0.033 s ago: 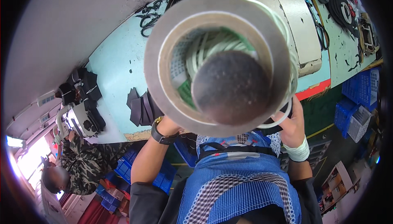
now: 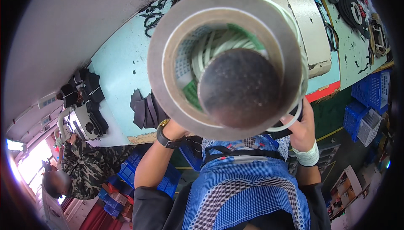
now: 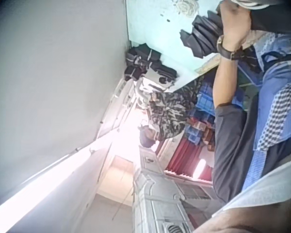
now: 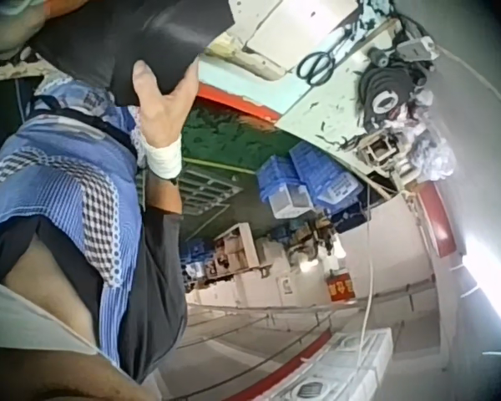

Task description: The person sorts shoe parts by hand, trims an edge with scissors, and feeds the pieces through a skiving machine.

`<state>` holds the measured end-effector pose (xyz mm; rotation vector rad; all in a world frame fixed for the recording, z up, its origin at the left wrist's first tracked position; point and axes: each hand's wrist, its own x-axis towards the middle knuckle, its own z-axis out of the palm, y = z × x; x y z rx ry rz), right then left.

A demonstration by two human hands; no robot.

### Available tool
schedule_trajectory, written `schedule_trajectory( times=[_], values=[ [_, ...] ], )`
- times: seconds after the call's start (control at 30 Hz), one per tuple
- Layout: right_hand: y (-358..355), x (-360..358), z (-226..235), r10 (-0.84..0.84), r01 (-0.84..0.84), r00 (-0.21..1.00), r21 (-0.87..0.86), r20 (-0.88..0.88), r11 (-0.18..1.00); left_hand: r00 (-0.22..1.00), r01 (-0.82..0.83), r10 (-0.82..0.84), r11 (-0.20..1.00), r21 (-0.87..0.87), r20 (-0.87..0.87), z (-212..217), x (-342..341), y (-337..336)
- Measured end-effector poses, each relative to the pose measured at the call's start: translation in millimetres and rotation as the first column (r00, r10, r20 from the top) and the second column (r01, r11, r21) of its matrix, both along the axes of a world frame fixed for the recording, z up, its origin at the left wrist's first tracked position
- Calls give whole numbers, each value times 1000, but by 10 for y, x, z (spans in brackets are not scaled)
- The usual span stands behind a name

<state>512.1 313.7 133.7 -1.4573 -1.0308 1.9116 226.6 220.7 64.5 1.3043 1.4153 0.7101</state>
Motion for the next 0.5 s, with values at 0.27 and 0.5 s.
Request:
schedule_trajectory(
  times=[0.27,0.5],
  values=[
    [-10,-72,-68,67,-67,998,35,-2,997,510,-152,569,798,-583,645,221,-75,39],
    [7,39,83,43,-43,998,7,37,999,701,-249,425,899,-362,572,-11,51,-81]
  ],
)
